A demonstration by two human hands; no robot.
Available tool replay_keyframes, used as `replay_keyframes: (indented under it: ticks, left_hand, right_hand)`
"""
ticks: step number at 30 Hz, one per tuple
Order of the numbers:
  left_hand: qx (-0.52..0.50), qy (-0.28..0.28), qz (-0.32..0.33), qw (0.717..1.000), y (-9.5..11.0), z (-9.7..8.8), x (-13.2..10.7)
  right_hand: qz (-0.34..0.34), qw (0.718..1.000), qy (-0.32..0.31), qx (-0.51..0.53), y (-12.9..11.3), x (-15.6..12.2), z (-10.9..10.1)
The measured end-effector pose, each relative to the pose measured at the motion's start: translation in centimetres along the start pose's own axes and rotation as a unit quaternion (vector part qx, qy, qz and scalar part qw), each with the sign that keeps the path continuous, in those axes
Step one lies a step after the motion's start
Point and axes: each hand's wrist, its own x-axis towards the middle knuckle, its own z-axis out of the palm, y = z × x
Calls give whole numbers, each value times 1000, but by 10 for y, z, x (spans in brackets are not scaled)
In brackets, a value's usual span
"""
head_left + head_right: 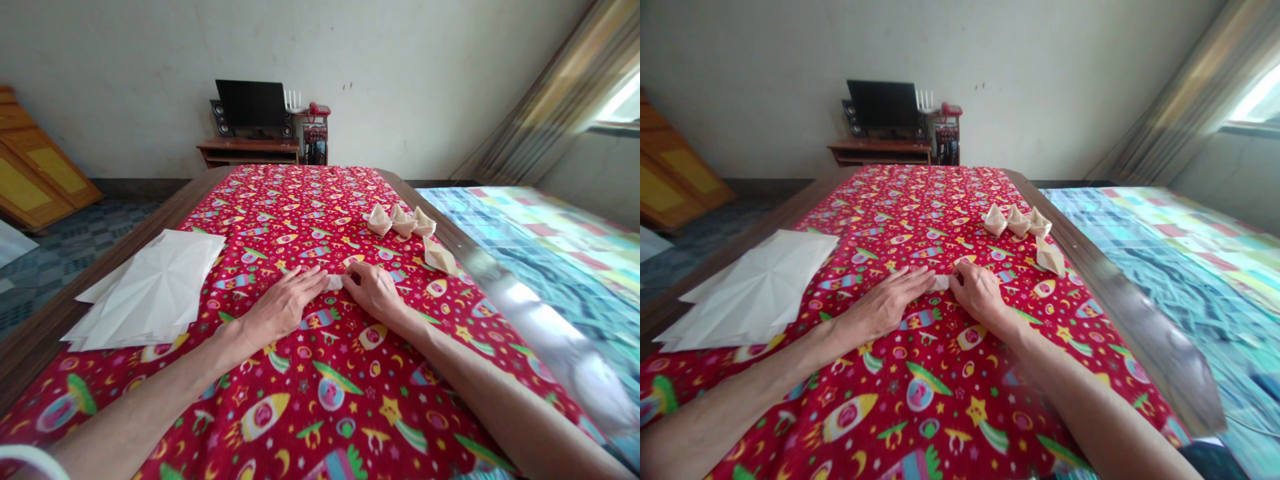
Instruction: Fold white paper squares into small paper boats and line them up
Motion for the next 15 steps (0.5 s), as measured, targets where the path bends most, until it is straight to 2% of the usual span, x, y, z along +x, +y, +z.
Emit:
replay_keyframes:
  ticks: [11, 13, 15]
  left_hand:
    - [-19, -24, -8, 1000, -1, 2, -1]
    - [-22, -29, -16, 999, 0, 1, 0]
    - [-23, -40, -23, 999, 1, -1, 0]
  right_hand:
    - [-46, 996, 31, -76, -3, -5, -3]
    - [-80, 991, 30, -102, -7, -7, -5]
    - [-143, 982, 19, -119, -12, -10, -6]
